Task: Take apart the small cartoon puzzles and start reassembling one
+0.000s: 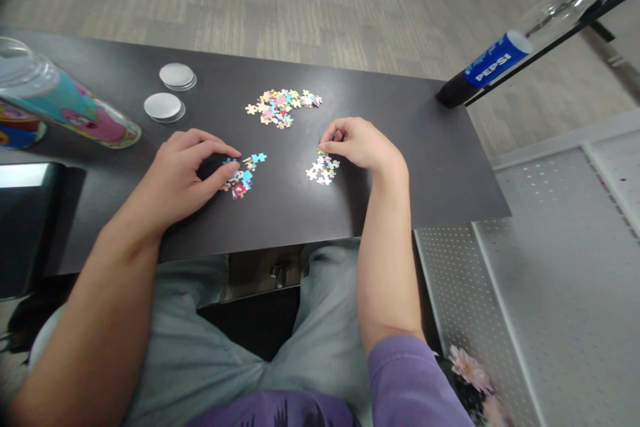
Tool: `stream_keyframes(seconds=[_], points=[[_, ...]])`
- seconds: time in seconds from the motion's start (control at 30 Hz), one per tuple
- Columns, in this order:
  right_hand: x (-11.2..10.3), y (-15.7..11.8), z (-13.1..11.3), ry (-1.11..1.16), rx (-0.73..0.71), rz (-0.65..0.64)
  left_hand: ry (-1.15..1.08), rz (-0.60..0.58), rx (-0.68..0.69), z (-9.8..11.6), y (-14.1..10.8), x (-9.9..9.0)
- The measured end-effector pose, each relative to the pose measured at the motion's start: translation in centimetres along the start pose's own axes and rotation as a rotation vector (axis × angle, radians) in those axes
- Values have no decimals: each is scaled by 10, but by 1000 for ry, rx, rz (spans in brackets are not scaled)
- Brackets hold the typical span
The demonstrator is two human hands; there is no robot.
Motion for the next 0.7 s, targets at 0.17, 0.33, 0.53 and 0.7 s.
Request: stream_keyframes(seconds=[0.17, 0.33, 0.53, 0.7], points=[[-4, -9, -7, -61, -18, 104, 16, -2, -14, 1, 1, 0], [11, -7, -30, -139, -93, 175, 32, -21, -26, 3, 2, -2], [35, 8, -41, -283, -224, 123, 42, -9, -4, 4, 1, 0], [46, 21, -33, -288, -312, 152, 63, 0, 7, 3, 0, 1]])
Point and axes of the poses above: each hand's wrist, its own y-axis towards the middle knuckle, its own x-axis out of the palm, z = x × y, the point moved 2 cm from there along y, towards the middle knuckle, and after that the axes turned 3 degrees about x, right-handed, at the moved point
